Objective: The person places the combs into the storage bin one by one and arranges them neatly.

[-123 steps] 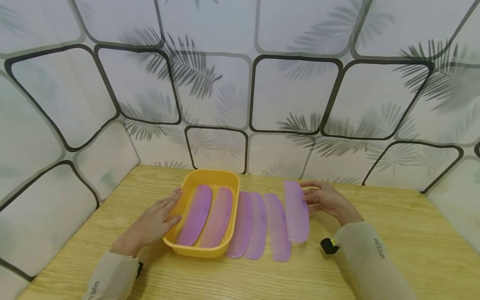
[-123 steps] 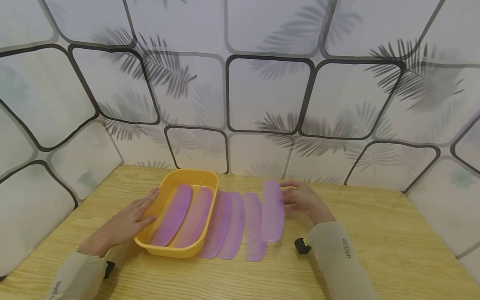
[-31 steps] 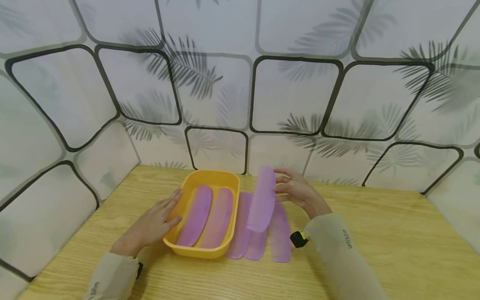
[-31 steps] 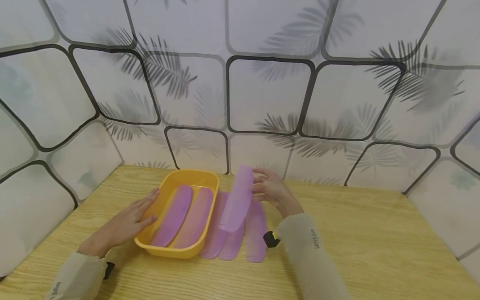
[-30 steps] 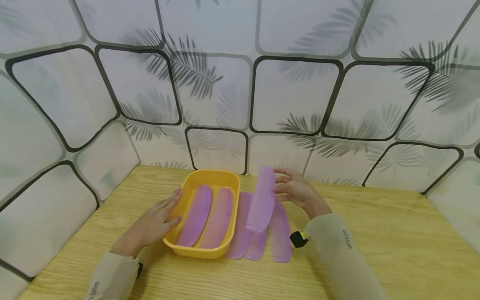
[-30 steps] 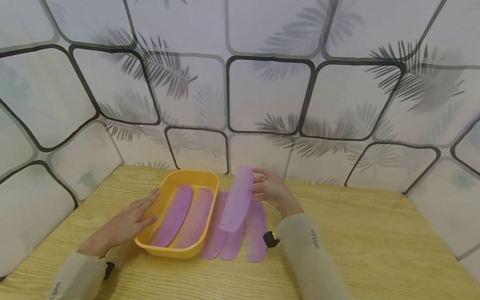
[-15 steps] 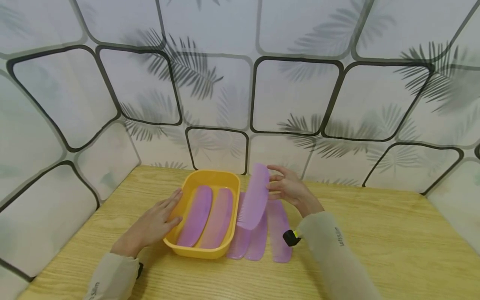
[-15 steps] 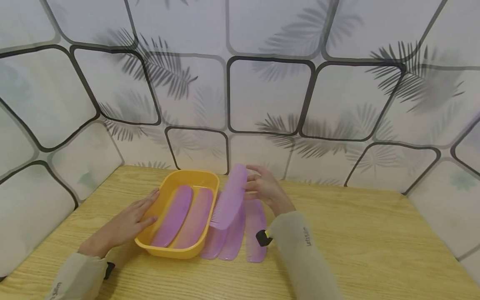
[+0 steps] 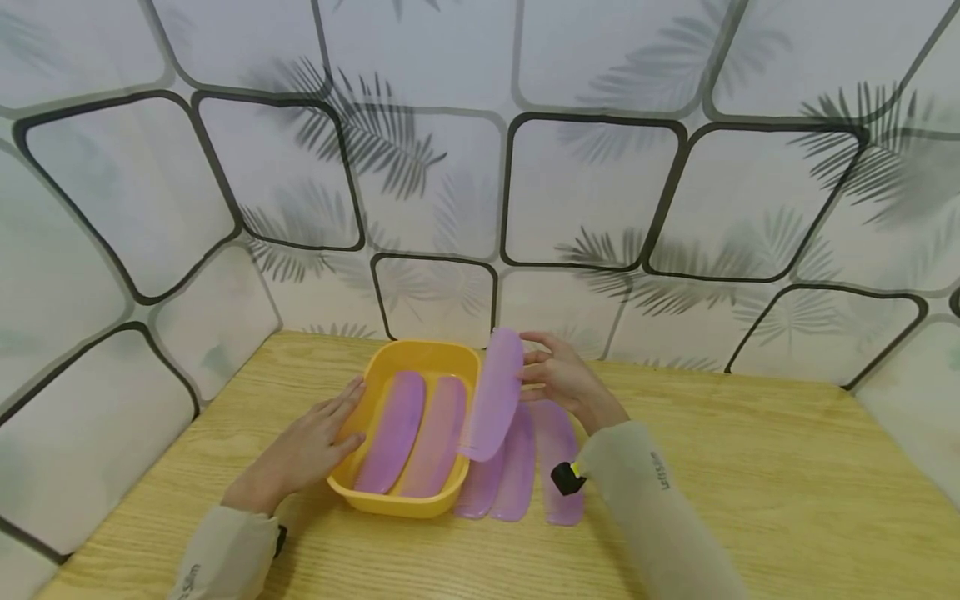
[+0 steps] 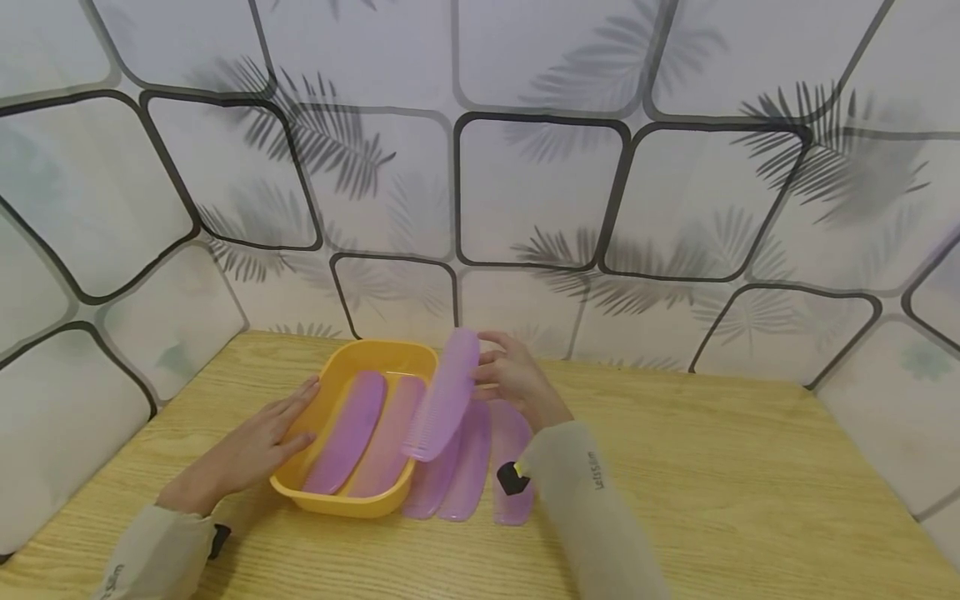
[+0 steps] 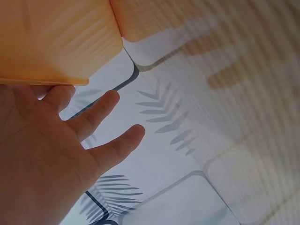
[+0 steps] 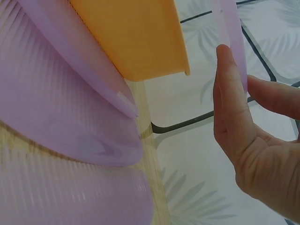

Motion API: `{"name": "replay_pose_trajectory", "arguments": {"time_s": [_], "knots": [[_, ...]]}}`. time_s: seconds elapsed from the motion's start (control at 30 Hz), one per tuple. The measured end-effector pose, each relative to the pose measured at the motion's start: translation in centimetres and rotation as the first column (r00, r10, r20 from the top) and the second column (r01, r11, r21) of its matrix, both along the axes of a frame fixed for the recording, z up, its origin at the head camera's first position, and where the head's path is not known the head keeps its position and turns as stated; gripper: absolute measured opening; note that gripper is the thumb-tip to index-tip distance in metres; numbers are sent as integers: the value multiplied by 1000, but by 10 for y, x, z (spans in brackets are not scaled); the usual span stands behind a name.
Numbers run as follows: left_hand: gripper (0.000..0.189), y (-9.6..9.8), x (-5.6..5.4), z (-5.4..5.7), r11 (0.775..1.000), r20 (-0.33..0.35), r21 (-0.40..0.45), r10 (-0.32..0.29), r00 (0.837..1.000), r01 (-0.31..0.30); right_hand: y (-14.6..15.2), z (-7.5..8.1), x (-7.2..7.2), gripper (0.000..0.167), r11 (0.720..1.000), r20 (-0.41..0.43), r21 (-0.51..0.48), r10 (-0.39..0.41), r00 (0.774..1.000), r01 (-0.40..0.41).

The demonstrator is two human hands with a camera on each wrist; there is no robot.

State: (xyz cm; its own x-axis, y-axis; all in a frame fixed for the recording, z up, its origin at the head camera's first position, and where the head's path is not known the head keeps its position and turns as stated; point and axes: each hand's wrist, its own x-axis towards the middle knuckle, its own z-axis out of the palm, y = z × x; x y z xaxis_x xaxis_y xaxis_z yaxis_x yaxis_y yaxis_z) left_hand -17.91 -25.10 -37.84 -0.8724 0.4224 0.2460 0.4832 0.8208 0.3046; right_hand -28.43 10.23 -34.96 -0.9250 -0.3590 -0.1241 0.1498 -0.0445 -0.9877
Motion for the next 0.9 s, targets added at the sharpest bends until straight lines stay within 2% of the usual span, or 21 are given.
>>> {"name": "replay_pose_trajectory", "arguments": {"time_s": [0.33, 0.73, 0.9], "knots": [[63, 1, -1, 0, 1000, 1, -2, -3, 1000, 3, -8, -4, -3, 69, 999, 24, -30, -12, 1000, 13], [64, 1, 0, 0, 1000, 7, 7, 1, 1000, -1, -23, -2, -5, 66, 998, 14, 39, -59, 998, 59], [63, 0, -1, 0, 1000, 2, 7, -4, 1000, 3, -32, -1, -4, 66, 996, 0, 24, -86, 996, 86]]}}
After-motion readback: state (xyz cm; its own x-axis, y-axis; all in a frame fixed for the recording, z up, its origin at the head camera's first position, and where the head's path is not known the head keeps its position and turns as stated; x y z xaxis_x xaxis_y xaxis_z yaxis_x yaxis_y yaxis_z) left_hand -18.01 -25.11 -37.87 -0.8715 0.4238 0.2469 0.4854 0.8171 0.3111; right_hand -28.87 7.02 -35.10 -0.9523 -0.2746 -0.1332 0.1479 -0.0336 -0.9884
